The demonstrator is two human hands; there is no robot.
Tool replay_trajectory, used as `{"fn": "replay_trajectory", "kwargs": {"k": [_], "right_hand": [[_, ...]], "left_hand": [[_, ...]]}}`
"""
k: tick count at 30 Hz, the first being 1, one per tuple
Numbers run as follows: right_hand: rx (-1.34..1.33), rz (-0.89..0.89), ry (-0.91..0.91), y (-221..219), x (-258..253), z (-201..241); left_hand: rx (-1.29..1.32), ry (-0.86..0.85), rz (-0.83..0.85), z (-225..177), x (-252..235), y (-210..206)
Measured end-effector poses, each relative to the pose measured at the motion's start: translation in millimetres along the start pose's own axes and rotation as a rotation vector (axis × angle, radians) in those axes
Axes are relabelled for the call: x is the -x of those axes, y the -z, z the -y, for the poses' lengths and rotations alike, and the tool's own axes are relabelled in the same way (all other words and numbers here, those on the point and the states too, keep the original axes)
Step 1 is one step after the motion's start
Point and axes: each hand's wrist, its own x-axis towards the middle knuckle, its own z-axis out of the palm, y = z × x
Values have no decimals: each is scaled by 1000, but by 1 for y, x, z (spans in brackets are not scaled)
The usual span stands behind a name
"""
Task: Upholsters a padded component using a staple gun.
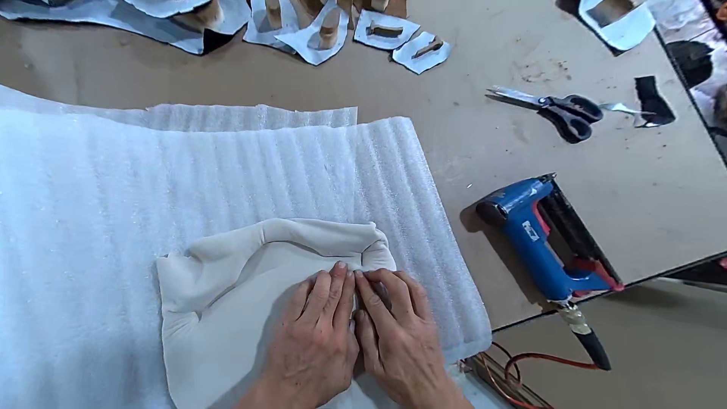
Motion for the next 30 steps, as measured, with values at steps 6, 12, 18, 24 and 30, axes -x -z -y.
{"fn": "replay_trajectory", "kwargs": {"k": [6,12,18,24,30], "right_hand": [[32,14,-32,-3,-12,1],[-248,53,-191,49,-24,-34],[273,36,-536,104,-5,-166],[257,71,-509,103,-22,-191],[311,174,-535,154,-51,-140]], "left_hand": [[17,34,29,1,-11,-3],[220,-31,-171,-5,13,4],[113,-41,-33,-18,16,0],[113,7,44,-19,10,-3],[231,34,100,-16,5,0]]}}
